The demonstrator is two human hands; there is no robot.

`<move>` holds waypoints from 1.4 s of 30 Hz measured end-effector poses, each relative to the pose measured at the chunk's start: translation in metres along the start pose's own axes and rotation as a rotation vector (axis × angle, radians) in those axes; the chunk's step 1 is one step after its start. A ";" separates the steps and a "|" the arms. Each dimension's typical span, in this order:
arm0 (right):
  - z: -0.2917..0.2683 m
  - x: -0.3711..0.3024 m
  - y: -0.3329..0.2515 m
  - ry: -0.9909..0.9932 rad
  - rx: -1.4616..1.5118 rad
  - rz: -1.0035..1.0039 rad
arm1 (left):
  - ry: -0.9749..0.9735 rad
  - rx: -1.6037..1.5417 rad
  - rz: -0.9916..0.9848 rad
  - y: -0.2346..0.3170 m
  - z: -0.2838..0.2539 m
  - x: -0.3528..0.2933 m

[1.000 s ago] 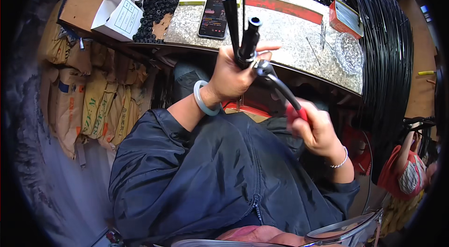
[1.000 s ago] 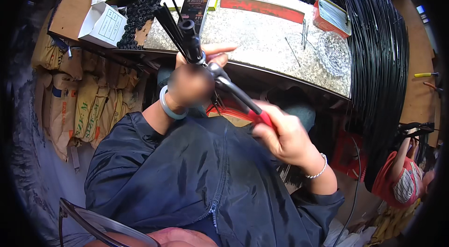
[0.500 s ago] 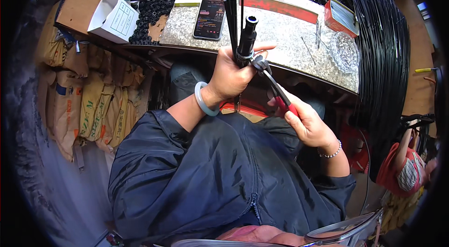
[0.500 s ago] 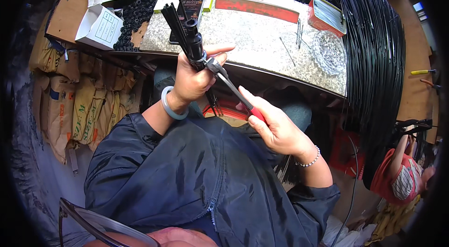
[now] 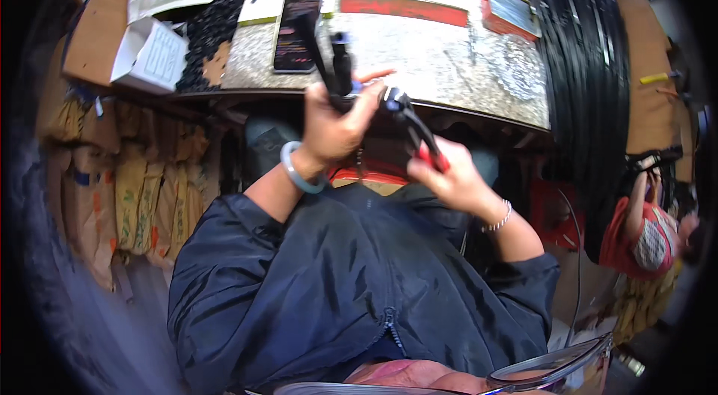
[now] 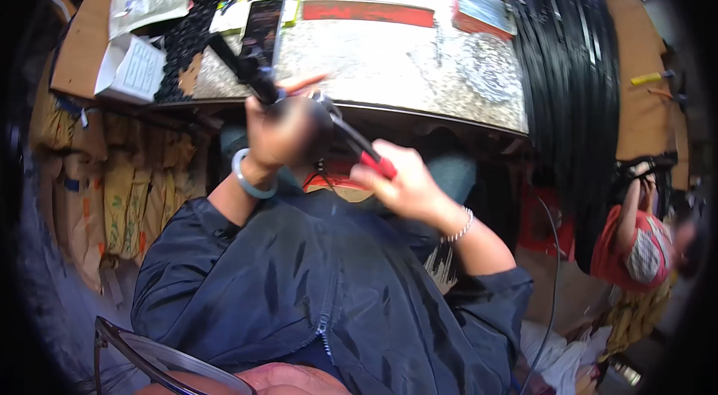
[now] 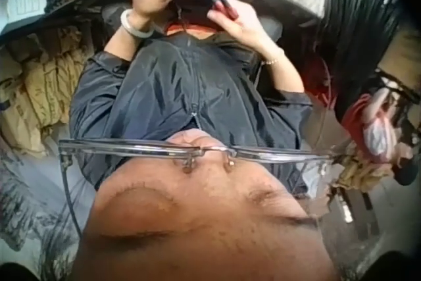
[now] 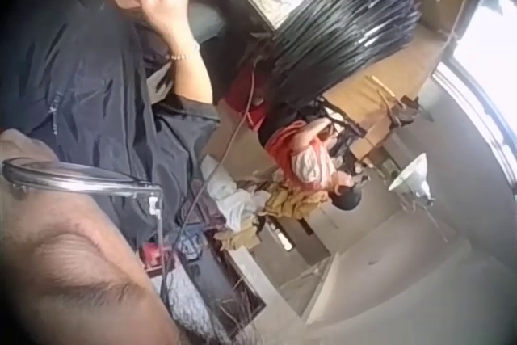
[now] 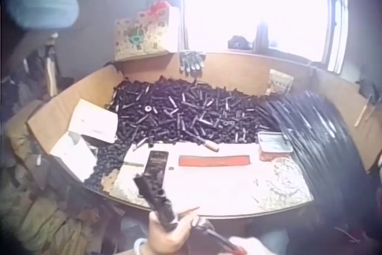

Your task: Assembling wire bundles into connectors using pliers and manual manipulation at a production workstation.

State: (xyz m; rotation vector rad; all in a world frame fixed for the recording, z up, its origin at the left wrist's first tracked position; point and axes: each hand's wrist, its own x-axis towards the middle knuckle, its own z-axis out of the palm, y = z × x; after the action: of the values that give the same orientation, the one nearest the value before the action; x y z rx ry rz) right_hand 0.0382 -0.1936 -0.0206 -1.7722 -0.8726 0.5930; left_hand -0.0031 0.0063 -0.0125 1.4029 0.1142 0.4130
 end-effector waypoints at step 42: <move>0.027 0.056 -0.037 0.722 -0.380 -0.866 | -0.199 -0.001 0.279 0.000 0.011 -0.004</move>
State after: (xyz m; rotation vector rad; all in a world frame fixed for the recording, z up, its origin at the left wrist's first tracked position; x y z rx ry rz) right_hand 0.0423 -0.1266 0.0051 -1.5322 -1.1300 -0.7701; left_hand -0.0030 -0.0054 -0.0116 1.4560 -0.2468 0.5001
